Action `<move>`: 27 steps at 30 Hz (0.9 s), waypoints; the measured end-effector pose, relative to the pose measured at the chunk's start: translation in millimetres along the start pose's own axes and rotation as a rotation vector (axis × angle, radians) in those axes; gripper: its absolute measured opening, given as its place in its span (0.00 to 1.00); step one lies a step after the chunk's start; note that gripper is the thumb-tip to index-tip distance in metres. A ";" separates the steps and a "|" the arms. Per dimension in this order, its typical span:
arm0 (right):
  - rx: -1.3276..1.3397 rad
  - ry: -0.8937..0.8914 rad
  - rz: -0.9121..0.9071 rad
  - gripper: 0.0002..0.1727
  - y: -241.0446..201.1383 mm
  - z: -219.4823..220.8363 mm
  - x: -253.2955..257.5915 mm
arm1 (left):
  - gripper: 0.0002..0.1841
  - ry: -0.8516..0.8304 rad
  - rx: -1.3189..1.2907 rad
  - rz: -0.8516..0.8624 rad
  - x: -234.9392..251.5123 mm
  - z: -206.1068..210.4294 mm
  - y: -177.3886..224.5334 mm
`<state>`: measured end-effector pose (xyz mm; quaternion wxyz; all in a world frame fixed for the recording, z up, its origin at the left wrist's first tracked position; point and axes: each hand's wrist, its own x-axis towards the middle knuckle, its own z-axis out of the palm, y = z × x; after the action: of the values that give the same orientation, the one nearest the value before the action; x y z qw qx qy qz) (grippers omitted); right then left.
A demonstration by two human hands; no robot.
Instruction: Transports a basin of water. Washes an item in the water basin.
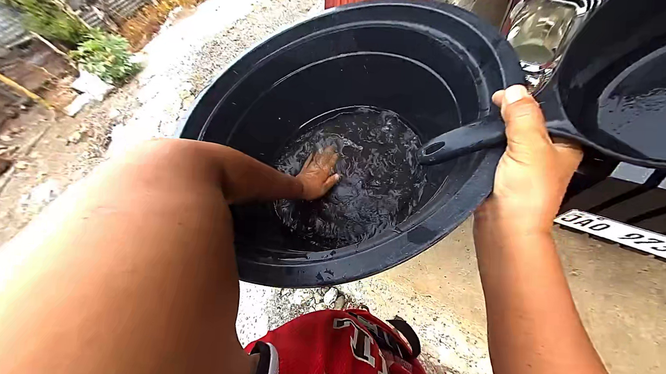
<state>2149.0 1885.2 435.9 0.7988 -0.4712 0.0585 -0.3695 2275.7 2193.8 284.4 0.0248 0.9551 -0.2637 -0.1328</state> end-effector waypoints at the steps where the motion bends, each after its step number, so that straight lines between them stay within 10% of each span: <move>1: -0.004 -0.003 -0.003 0.15 0.8 -0.2 0.6 | 0.39 -0.001 0.007 -0.110 14.4 -0.6 16.3; 5: -0.011 -0.004 -0.005 0.17 2.5 0.6 3.1 | 0.40 0.061 -0.103 -0.182 45.3 -4.7 50.9; 15: 0.016 0.008 -0.004 0.16 2.2 1.7 6.2 | 0.28 -0.356 0.168 0.571 -34.6 -44.7 40.1; 21: 0.015 0.007 -0.008 0.16 0.5 -2.0 -1.6 | 0.27 -0.481 0.372 0.191 -47.1 -66.5 -4.6; 27: -0.035 -0.014 -0.014 0.16 0.3 -4.9 -3.3 | 0.37 -0.033 -0.096 -0.011 32.5 -20.7 22.2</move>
<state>2144.6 1883.9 432.1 0.7882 -0.4882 0.0560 -0.3704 2297.0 2157.7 299.1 0.0653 0.9519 -0.2523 -0.1612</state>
